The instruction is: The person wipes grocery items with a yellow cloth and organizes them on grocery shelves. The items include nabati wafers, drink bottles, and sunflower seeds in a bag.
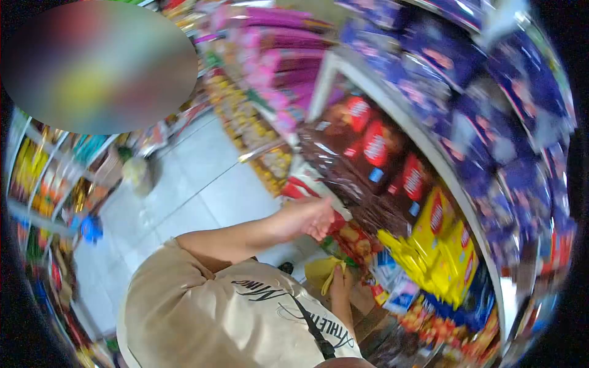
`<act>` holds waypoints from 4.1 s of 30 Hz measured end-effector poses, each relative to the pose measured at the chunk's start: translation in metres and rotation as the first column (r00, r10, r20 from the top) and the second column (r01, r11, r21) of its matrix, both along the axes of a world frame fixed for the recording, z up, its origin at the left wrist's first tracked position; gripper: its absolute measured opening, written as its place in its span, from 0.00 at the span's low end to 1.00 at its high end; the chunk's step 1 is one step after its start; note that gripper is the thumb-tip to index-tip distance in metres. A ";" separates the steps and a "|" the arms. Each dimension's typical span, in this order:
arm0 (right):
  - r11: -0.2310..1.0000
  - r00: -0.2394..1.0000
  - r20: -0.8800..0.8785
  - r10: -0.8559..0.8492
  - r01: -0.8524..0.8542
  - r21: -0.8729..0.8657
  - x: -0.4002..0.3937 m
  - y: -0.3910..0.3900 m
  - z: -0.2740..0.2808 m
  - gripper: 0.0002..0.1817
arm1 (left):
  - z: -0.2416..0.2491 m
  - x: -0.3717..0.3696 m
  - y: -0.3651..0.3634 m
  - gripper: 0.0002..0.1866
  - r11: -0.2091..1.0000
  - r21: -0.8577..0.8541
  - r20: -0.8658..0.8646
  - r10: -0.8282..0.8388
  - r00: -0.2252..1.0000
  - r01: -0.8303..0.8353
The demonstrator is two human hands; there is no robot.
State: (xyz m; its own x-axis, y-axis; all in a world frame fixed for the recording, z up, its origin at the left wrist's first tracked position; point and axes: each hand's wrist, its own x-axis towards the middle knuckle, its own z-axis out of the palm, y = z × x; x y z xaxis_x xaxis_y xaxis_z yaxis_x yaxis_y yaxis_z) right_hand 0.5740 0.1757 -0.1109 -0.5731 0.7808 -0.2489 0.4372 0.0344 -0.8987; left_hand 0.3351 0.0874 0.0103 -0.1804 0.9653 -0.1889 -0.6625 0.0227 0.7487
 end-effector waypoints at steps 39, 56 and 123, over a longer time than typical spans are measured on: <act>-0.120 0.248 -0.420 0.873 -0.726 -0.677 -0.494 -0.480 -0.008 0.21 | -0.085 -0.141 -0.568 0.20 -0.025 -0.324 -0.358 0.929 0.098 -0.946; -0.616 -0.657 -0.153 0.739 -0.750 0.242 -0.691 -0.704 0.021 0.26 | -0.067 -0.295 -0.691 0.23 -0.329 -0.282 -0.265 0.930 -0.256 -0.902; -0.717 -0.645 -0.405 0.649 -0.696 -0.041 -0.552 -1.991 -0.030 0.30 | -0.081 -0.103 -1.980 0.15 -0.646 -0.180 -0.520 0.703 -0.486 -0.742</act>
State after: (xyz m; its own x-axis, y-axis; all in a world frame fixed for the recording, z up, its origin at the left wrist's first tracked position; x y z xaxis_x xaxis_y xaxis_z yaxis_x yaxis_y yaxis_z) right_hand 0.0224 -1.8156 -0.1407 -0.0951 -0.9951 -0.0270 -0.0211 0.0291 -0.9994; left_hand 0.2317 -1.8926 -0.0704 -0.5409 -0.8067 -0.2380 -0.0416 -0.2569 0.9655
